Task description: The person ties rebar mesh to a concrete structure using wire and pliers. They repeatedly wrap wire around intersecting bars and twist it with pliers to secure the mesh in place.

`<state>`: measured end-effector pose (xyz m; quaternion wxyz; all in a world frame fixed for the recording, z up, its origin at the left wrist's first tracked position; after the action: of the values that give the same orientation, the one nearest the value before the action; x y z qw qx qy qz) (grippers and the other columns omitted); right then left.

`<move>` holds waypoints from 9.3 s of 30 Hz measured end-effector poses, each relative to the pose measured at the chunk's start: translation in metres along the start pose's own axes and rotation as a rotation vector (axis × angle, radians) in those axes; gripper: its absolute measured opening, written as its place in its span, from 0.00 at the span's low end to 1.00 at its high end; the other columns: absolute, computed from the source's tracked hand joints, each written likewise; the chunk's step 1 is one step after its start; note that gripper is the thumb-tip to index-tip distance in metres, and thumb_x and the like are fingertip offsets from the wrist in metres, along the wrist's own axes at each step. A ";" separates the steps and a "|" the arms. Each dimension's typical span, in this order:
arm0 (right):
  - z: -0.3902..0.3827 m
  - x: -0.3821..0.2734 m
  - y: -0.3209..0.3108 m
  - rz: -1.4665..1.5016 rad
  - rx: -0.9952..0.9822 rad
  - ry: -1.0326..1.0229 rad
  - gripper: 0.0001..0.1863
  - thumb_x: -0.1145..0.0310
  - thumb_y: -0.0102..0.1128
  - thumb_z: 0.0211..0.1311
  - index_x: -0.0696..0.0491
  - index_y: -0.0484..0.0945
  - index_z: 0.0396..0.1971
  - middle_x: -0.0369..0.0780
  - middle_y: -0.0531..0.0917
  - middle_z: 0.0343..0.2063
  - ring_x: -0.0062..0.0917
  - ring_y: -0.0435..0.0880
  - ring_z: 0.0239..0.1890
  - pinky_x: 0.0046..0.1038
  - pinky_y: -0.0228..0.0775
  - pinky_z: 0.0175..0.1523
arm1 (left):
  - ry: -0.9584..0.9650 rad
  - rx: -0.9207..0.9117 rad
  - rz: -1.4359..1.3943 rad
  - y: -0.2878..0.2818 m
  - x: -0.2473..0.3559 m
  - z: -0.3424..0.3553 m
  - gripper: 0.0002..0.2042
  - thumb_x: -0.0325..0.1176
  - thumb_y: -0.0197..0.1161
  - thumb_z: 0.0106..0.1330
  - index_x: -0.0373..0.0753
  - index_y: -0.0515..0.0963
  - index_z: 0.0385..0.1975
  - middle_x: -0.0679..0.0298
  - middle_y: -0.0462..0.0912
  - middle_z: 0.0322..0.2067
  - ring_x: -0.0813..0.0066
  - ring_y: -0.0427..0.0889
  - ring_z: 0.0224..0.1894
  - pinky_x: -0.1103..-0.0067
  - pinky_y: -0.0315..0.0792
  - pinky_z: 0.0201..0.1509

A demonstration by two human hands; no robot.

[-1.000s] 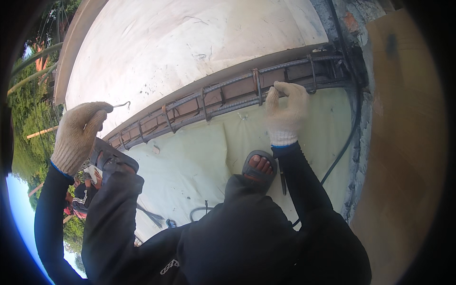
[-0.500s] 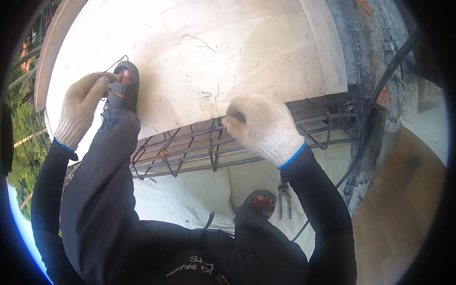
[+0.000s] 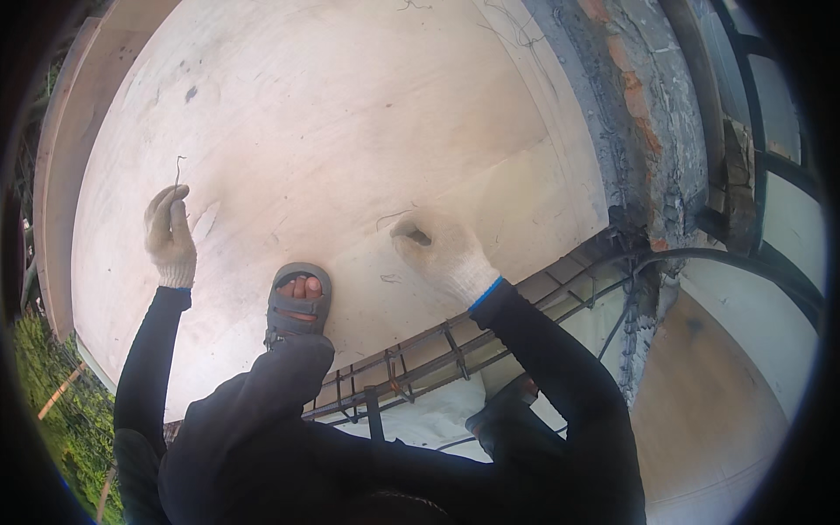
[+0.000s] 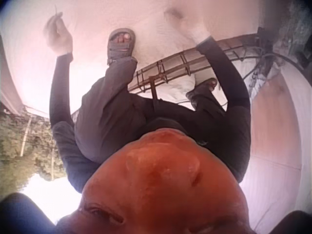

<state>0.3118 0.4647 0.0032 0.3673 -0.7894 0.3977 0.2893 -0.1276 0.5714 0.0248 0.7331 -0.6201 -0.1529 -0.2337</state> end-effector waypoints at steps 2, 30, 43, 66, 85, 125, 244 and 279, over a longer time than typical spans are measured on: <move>-0.007 0.002 -0.005 0.159 0.182 0.039 0.10 0.66 0.72 0.73 0.55 0.90 0.47 0.40 0.92 0.41 0.28 0.90 0.40 0.32 0.83 0.50 | 0.217 0.184 0.144 0.034 0.008 0.076 0.10 0.31 0.61 0.83 0.35 0.89 0.50 0.54 0.87 0.62 0.58 0.85 0.63 0.66 0.80 0.64; -0.286 -0.085 0.100 0.012 0.726 0.829 0.14 0.59 0.67 0.68 0.53 0.90 0.42 0.46 0.90 0.41 0.46 0.90 0.48 0.48 0.82 0.53 | 1.039 -0.557 -0.200 0.309 0.132 0.099 0.18 0.43 0.54 0.87 0.34 0.83 0.58 0.53 0.85 0.62 0.56 0.83 0.64 0.65 0.79 0.66; -0.311 -0.103 0.237 0.199 1.115 0.844 0.14 0.59 0.66 0.65 0.52 0.91 0.41 0.48 0.91 0.40 0.48 0.91 0.47 0.49 0.83 0.51 | 1.305 -0.985 -0.073 0.333 0.208 -0.048 0.18 0.43 0.53 0.87 0.34 0.82 0.55 0.53 0.86 0.58 0.59 0.84 0.60 0.66 0.79 0.64; -0.147 -0.094 0.351 0.881 1.730 0.316 0.10 0.65 0.73 0.65 0.50 0.88 0.45 0.42 0.90 0.44 0.42 0.90 0.50 0.42 0.82 0.55 | 0.524 -1.517 -0.289 0.134 0.177 -0.015 0.21 0.47 0.49 0.90 0.34 0.81 0.51 0.54 0.89 0.55 0.62 0.87 0.58 0.66 0.79 0.67; -0.152 -0.096 0.375 0.522 2.210 0.456 0.09 0.71 0.75 0.59 0.50 0.89 0.40 0.42 0.91 0.39 0.43 0.90 0.42 0.43 0.81 0.50 | 0.753 -1.940 1.008 0.045 0.281 -0.174 0.25 0.52 0.49 0.88 0.41 0.80 0.70 0.63 0.92 0.53 0.75 0.86 0.43 0.76 0.80 0.46; -0.053 0.040 0.126 1.956 2.604 1.001 0.12 0.66 0.74 0.75 0.60 0.86 0.42 0.39 0.90 0.33 0.21 0.90 0.31 0.25 0.83 0.37 | 1.423 -1.744 -0.114 0.290 0.448 -0.107 0.18 0.41 0.58 0.85 0.31 0.84 0.56 0.52 0.88 0.48 0.59 0.85 0.57 0.63 0.76 0.63; -0.083 0.119 0.100 0.815 2.235 1.860 0.10 0.71 0.71 0.64 0.51 0.80 0.42 0.46 0.84 0.45 0.50 0.84 0.47 0.51 0.76 0.52 | 2.680 -1.279 0.643 0.486 0.485 -0.277 0.23 0.46 0.57 0.72 0.43 0.86 0.61 0.45 0.88 0.60 0.43 0.87 0.62 0.55 0.80 0.66; -0.083 0.116 0.093 0.814 2.086 1.892 0.09 0.65 0.71 0.66 0.50 0.84 0.43 0.45 0.85 0.48 0.47 0.87 0.51 0.49 0.81 0.54 | 2.550 -0.764 0.097 0.305 0.529 -0.098 0.30 0.52 0.67 0.74 0.33 0.82 0.66 0.46 0.86 0.54 0.44 0.80 0.60 0.46 0.63 0.73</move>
<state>0.3072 0.3105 -0.0696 0.2619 0.1013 0.7002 -0.6565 0.4752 0.4315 0.0233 0.1512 -0.1389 0.7327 -0.6488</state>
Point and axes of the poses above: each hand's wrist, its own z-axis towards the middle knuckle, its own y-axis out of the palm, x = y × z, the point moved 3 cm from there along z, towards the middle knuckle
